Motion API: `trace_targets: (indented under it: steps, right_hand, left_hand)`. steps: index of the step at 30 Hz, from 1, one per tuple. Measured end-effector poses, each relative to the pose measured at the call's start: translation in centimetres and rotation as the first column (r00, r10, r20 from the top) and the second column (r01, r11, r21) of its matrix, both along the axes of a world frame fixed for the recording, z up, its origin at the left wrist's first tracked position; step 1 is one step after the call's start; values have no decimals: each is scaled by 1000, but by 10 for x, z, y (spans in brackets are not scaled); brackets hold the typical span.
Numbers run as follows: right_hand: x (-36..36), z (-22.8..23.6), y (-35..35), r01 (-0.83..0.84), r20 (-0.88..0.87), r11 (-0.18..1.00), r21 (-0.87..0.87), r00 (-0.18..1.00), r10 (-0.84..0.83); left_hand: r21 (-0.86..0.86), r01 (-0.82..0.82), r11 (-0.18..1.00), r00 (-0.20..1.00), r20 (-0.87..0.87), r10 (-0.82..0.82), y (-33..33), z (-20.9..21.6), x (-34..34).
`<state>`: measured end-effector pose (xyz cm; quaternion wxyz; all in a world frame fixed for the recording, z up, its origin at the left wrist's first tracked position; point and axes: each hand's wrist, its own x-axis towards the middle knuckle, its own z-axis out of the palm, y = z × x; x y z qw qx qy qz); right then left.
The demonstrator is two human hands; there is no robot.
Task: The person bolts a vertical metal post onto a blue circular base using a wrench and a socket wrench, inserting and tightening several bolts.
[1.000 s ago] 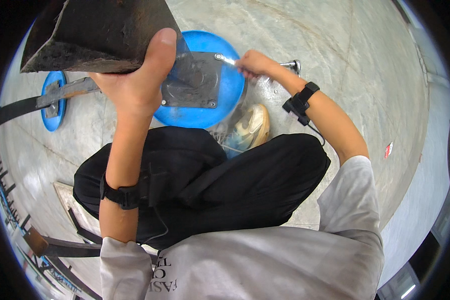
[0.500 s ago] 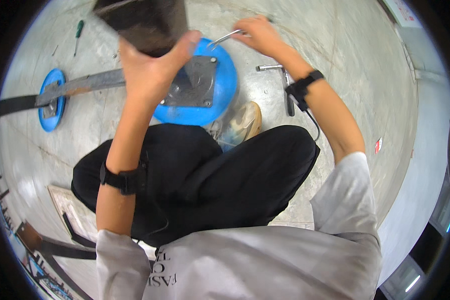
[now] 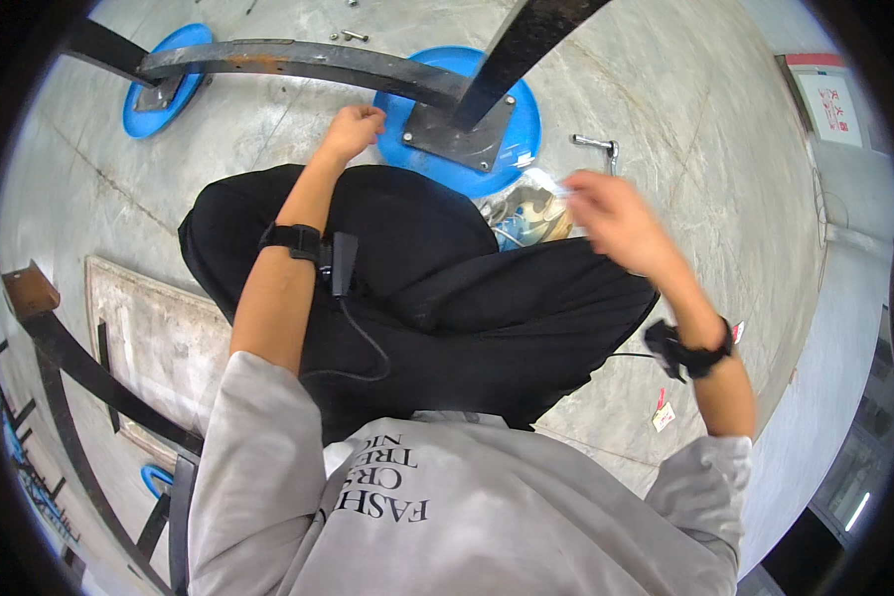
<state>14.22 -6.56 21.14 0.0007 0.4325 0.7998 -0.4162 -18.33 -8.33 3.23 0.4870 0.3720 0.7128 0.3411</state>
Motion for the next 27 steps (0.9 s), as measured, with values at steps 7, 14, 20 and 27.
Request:
trace_targets:
  steps: [7,14,20,27]
  right_hand:
    - [-96,-174,22,220,221,910,-352,964,-147]
    - [-127,-204,-1,426,0,668,-610,843,-537]
    - [-129,-218,-8,478,-29,675,-562,804,-594]
    - [-130,-223,-16,492,-45,644,-586,774,-631]
  left_hand:
    - [-45,197,979,970,-135,-202,-7,-32,3]
    - [54,132,990,961,-251,-115,1,-34,3]
    - [3,231,973,939,-262,-222,2,-40,14]
    - [-92,393,915,848,-348,-399,-5,-41,20]
